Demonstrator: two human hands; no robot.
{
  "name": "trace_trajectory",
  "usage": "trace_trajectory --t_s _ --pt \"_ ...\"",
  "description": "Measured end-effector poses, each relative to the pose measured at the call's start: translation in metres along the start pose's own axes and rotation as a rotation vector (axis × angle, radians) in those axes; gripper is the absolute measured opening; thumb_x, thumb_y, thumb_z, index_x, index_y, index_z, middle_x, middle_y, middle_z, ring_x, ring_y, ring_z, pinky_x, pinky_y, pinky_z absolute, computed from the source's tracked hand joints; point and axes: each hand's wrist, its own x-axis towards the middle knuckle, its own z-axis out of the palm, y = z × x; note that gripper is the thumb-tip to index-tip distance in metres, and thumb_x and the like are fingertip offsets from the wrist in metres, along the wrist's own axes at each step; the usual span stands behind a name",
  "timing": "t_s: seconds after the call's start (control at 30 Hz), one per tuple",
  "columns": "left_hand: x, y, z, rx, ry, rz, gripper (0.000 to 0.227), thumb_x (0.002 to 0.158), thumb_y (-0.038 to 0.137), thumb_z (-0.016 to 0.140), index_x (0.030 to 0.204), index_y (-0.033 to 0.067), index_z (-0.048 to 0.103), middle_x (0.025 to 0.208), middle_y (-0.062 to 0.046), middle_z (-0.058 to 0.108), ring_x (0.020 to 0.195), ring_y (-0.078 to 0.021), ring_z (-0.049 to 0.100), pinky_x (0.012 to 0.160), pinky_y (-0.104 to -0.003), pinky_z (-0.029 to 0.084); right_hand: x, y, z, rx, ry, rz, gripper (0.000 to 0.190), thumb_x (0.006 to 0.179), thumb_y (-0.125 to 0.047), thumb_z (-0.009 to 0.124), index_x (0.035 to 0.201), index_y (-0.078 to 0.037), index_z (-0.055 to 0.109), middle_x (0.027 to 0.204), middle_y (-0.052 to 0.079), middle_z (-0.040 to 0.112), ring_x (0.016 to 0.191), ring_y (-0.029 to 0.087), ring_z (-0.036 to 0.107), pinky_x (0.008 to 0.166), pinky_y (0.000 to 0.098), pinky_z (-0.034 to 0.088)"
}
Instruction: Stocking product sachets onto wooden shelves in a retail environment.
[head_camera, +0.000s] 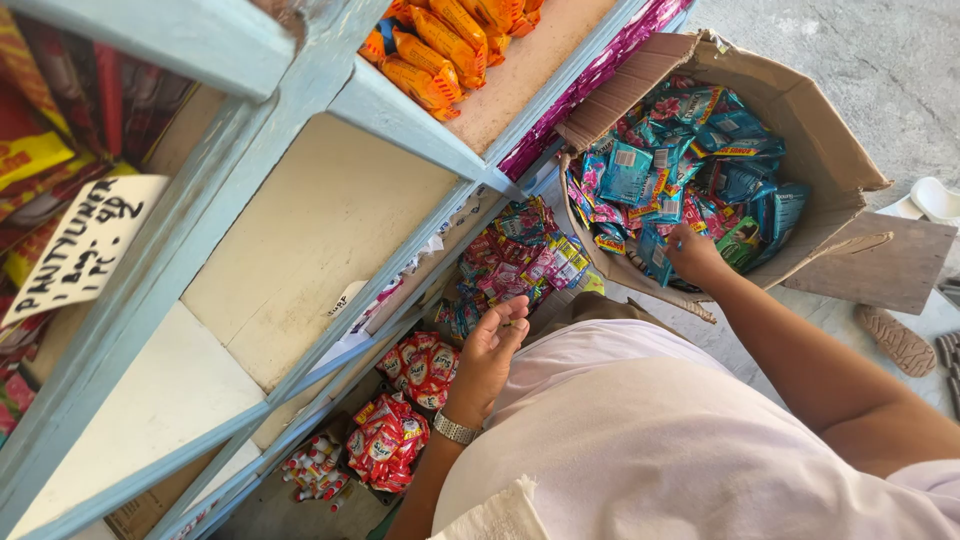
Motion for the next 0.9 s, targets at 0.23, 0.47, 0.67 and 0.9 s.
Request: trace_trajectory --t_s 0.23,0.47,0.67,0.9 --pt "0.01 -0.012 -0.006 0.02 -0.052 0.031 0.043 0.101 0.022 0.062 0.141 0.0063 0.057 0.138 -0.007 0.062 0.124 -0.0133 0.06 0.104 -0.029 0.05 -0.046 -0.134 -0.075 0.345 -0.252 -0.15 0.023 0.1 -0.022 0.063 0.113 -0.006 0.054 0.095 0.01 0.064 0.091 0.021 0.062 0.08 0.0354 0.051" --pt "0.037 -0.064 -0.025 -0.45 -0.003 -0.116 0.039 0.106 0.031 0.06 0.137 0.008 0.055 0.128 -0.006 0.062 0.117 -0.0215 0.063 0.1 -0.039 0.054 -0.094 -0.235 -0.107 1.116 -0.643 -0.28 0.011 0.108 -0.017 0.057 0.112 -0.009 0.052 0.098 -0.003 0.053 0.094 0.008 0.052 0.084 0.0282 0.049" --pt "0.006 -0.006 -0.018 -0.444 0.062 0.099 0.039 0.098 0.026 0.063 0.133 0.0111 0.057 0.122 -0.004 0.069 0.109 -0.0171 0.069 0.095 -0.04 0.057 -0.114 -0.283 -0.11 0.973 -0.731 -0.468 0.032 0.098 -0.006 0.063 0.124 -0.01 0.045 0.126 0.009 0.063 0.11 0.013 0.062 0.095 0.0343 0.053" --pt "0.003 -0.031 -0.026 -0.246 0.076 0.39 0.042 0.099 0.021 0.069 0.138 0.0103 0.057 0.123 -0.004 0.069 0.11 -0.012 0.066 0.096 -0.033 0.057 -0.137 -0.326 -0.115 0.758 -0.632 -0.514 0.075 0.089 -0.003 0.066 0.152 -0.016 0.028 0.138 0.007 0.058 0.111 0.015 0.065 0.088 0.0331 0.057"
